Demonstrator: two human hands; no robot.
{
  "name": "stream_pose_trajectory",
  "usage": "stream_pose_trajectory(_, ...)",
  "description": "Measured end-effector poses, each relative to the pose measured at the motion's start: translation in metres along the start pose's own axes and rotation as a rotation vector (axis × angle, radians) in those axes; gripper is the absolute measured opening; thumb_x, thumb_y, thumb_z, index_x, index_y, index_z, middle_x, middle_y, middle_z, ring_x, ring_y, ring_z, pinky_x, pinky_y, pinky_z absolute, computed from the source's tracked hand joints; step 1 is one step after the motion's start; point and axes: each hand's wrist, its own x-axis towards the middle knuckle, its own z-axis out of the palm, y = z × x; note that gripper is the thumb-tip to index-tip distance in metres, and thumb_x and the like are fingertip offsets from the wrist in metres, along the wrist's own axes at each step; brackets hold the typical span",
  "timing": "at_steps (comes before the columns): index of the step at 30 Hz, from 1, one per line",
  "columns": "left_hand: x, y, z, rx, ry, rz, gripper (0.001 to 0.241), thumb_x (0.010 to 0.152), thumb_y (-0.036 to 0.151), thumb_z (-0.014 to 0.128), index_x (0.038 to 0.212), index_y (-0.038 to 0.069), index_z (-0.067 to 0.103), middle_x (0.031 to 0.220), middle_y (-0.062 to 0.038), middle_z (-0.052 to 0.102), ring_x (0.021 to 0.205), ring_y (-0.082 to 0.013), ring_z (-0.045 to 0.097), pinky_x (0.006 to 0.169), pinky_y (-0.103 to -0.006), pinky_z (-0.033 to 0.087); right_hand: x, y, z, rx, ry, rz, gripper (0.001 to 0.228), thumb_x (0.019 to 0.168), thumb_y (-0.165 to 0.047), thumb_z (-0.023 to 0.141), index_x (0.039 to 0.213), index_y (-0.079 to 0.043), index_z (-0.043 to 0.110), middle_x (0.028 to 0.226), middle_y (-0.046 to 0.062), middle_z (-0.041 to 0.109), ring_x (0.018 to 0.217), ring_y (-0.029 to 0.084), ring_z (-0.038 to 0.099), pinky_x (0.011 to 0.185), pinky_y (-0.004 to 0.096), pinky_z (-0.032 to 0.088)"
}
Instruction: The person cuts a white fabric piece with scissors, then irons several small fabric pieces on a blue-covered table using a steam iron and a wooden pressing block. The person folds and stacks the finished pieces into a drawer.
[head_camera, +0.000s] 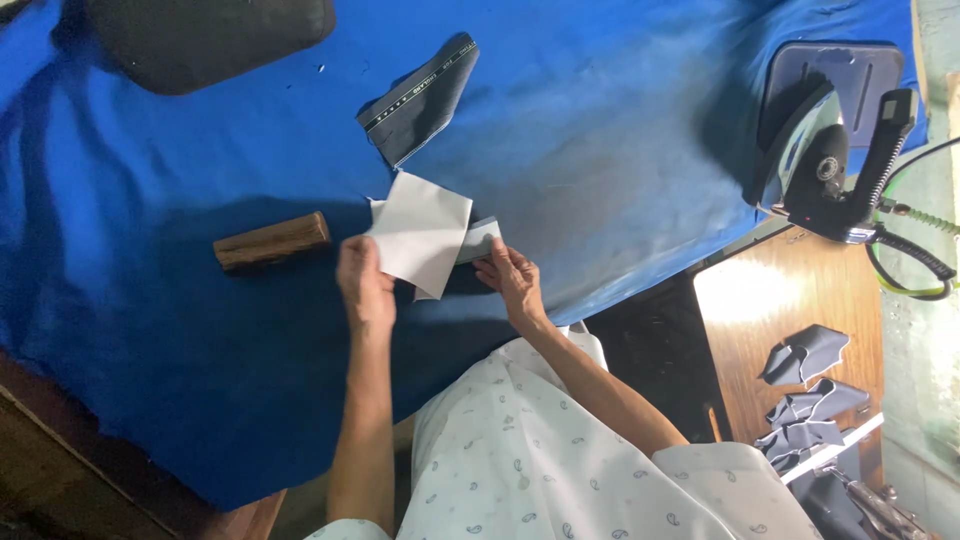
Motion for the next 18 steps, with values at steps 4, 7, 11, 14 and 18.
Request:
stream_pose_trajectory(4, 0.013, 0.043, -0.039, -0.094, 0.140, 0.119, 0.015, 0.101, 0.032, 0.060, 0.097, 0.018, 0.058, 0.069, 0.002, 0.043, 0.056, -0.0083, 0.046, 0.049, -0.0196, 0.043, -0.004, -0.007, -0.016, -0.038, 0.087, -0.066, 0.051, 0.097, -0.038, 0.074, 0.120, 0.008, 0.068, 0.104, 0.029, 0.073, 0.100, 0.037, 0.074, 0.088, 0.046, 0.063)
stream_pose_trajectory(7, 0.051, 0.033, -0.099, -0.084, 0.244, 0.217, 0.015, 0.103, 0.035, 0.063, 0.096, 0.022, 0.059, 0.063, 0.003, 0.039, 0.046, -0.0073, 0.042, 0.041, -0.0142, 0.038, 0.002, -0.004, -0.037, -0.044, 0.143, -0.080, 0.046, 0.096, -0.034, 0.077, 0.117, 0.006, 0.069, 0.098, 0.022, 0.073, 0.096, 0.031, 0.075, 0.087, 0.044, 0.064)
stream_pose_trajectory(11, 0.073, 0.041, -0.166, -0.178, 0.314, 0.367, 0.016, 0.097, 0.024, 0.070, 0.100, 0.015, 0.057, 0.073, 0.003, 0.048, 0.060, -0.0089, 0.049, 0.051, -0.0250, 0.042, -0.002, -0.009, -0.058, -0.006, 0.100, -0.106, 0.030, 0.088, -0.033, 0.078, 0.101, -0.006, 0.073, 0.080, 0.004, 0.071, 0.082, 0.014, 0.075, 0.081, 0.028, 0.065)
stream_pose_trajectory(14, 0.076, 0.029, -0.197, 0.254, 0.567, 0.666, 0.040, 0.106, 0.043, 0.062, 0.119, 0.007, 0.052, 0.116, -0.019, 0.061, 0.095, -0.0289, 0.066, 0.058, -0.0318, 0.062, -0.008, -0.016, -0.069, 0.002, 0.105, -0.096, 0.023, 0.086, -0.032, 0.080, 0.098, -0.014, 0.074, 0.083, 0.001, 0.075, 0.084, 0.011, 0.075, 0.081, 0.026, 0.063)
stream_pose_trajectory(18, 0.000, 0.061, -0.103, 0.774, 0.632, 1.213, 0.013, 0.107, 0.002, 0.046, 0.114, -0.006, 0.054, 0.111, -0.026, 0.053, 0.105, -0.0410, 0.052, 0.092, -0.0526, 0.042, -0.015, -0.026, -0.073, -0.054, 0.067, -0.082, 0.032, 0.084, -0.037, 0.078, 0.104, -0.014, 0.069, 0.092, 0.002, 0.074, 0.095, 0.015, 0.075, 0.091, 0.031, 0.061)
